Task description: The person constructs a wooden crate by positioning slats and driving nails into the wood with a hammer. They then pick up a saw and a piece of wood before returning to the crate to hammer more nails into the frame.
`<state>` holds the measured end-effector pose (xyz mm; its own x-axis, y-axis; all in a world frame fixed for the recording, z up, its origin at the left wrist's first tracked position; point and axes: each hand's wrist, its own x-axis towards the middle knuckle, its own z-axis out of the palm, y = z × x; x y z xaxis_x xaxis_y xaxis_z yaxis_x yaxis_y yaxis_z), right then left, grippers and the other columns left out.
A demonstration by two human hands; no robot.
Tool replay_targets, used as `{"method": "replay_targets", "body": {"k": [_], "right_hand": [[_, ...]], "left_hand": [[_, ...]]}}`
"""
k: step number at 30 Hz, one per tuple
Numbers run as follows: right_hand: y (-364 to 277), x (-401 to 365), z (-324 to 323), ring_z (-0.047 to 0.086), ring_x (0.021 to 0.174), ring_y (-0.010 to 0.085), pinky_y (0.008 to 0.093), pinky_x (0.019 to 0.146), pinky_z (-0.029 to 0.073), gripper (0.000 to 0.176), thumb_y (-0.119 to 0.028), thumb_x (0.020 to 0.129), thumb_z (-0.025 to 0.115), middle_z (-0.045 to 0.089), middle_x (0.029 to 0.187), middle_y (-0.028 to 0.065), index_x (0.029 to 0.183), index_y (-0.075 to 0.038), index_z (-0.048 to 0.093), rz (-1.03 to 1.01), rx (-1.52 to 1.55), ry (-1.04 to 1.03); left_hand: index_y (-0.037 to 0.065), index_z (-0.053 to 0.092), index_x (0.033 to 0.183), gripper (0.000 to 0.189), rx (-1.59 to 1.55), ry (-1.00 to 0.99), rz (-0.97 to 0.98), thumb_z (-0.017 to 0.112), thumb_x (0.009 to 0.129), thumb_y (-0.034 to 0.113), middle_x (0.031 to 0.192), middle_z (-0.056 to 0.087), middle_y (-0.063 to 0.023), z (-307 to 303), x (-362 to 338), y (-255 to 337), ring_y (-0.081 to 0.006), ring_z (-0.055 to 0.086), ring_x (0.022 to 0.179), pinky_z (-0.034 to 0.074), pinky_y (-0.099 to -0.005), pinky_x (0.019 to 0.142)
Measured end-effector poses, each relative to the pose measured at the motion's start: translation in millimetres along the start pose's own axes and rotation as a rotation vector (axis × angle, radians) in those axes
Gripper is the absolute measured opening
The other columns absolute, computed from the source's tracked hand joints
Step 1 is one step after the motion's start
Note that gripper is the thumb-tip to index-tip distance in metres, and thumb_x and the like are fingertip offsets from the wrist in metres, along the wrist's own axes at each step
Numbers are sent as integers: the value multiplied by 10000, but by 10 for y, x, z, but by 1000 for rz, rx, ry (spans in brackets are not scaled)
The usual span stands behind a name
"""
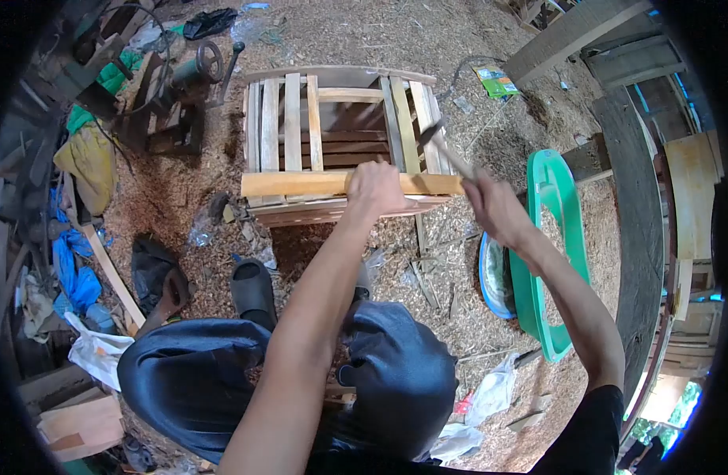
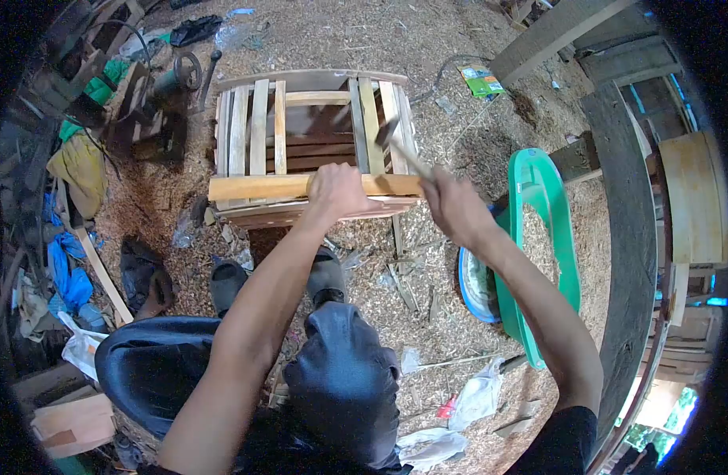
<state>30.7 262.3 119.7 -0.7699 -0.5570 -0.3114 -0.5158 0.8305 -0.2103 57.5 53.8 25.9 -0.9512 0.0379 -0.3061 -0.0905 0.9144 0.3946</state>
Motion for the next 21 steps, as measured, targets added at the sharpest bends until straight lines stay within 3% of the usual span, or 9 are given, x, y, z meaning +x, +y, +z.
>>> {"method": "replay_targets", "body": {"k": [2, 5, 7, 9, 10, 14, 16, 18, 21], "right_hand": [[10, -71, 133, 600, 773, 495, 572, 704, 487, 342, -344, 968, 458, 626, 769, 285, 1048, -20, 530, 4, -105, -13], [76, -15, 111, 608, 785, 490, 556, 697, 492, 368, -365, 961, 474, 628, 778, 291, 1014, -9, 549, 63, 76, 66], [114, 34, 284, 625, 746, 466, 514, 688, 499, 458, -435, 896, 577, 632, 755, 266, 921, 22, 576, 188, 261, 275], [145, 112, 463, 638, 721, 440, 487, 679, 504, 512, -474, 838, 653, 636, 741, 248, 901, 30, 591, 282, 413, 481], [181, 176, 558, 657, 705, 384, 439, 683, 517, 592, -492, 737, 752, 650, 733, 214, 956, 38, 607, 395, 450, 476], [240, 286, 863, 677, 718, 283, 379, 684, 528, 568, -440, 680, 816, 680, 757, 167, 917, 46, 639, 458, 640, 505], [297, 367, 986, 676, 716, 257, 373, 681, 527, 537, -414, 672, 829, 685, 763, 153, 894, 40, 648, 454, 830, 534], [334, 415, 1016, 669, 711, 217, 354, 671, 524, 482, -357, 667, 844, 691, 772, 131, 878, 33, 656, 501, 908, 510], [292, 411, 1076, 662, 693, 214, 342, 658, 520, 456, -342, 680, 839, 686, 757, 134, 873, 30, 659, 566, 975, 558]], "left_hand": [[-39, 722, 790, 793, 16, -7, -14, 697, 567, 722, 677, 682, -139, -38, -24, 23, -247, 688, 653, 565, -359, 606], [-42, 719, 785, 804, 34, 58, 6, 701, 551, 727, 686, 683, -152, -30, -32, 64, -254, 692, 663, 566, -367, 619], [-40, 718, 774, 814, 49, 142, 15, 702, 534, 738, 698, 685, -164, -32, -73, 58, -262, 696, 681, 566, -369, 633], [-54, 689, 874, 833, 48, 95, 51, 728, 538, 708, 776, 686, -211, -48, -65, 32, -334, 689, 725, 559, -386, 687], [-43, 672, 912, 797, 16, 143, 64, 722, 581, 681, 820, 683, -208, -64, -121, 35, -343, 678, 782, 540, -402, 763], [-10, 626, 973, 541, -60, 425, 298, 647, 795, 501, 936, 663, -179, 30, -298, -220, -337, 615, 984, 401, -448, 1003], [4, 624, 979, 345, -102, 531, 268, 550, 900, 331, 1020, 631, -181, 67, -394, -540, -326, 546, 1084, 290, -476, 1069], [16, 623, 952, 275, 20, 710, 117, 513, 922, 266, 1082, 608, -176, 100, -535, -809, -316, 527, 1103, 295, -483, 1055], [37, 599, 1034, 304, 278, 857, 213, 503, 926, 305, 1169, 565, -147, 33, -800, -1004, -310, 499, 1131, 271, -502, 1064]]}}
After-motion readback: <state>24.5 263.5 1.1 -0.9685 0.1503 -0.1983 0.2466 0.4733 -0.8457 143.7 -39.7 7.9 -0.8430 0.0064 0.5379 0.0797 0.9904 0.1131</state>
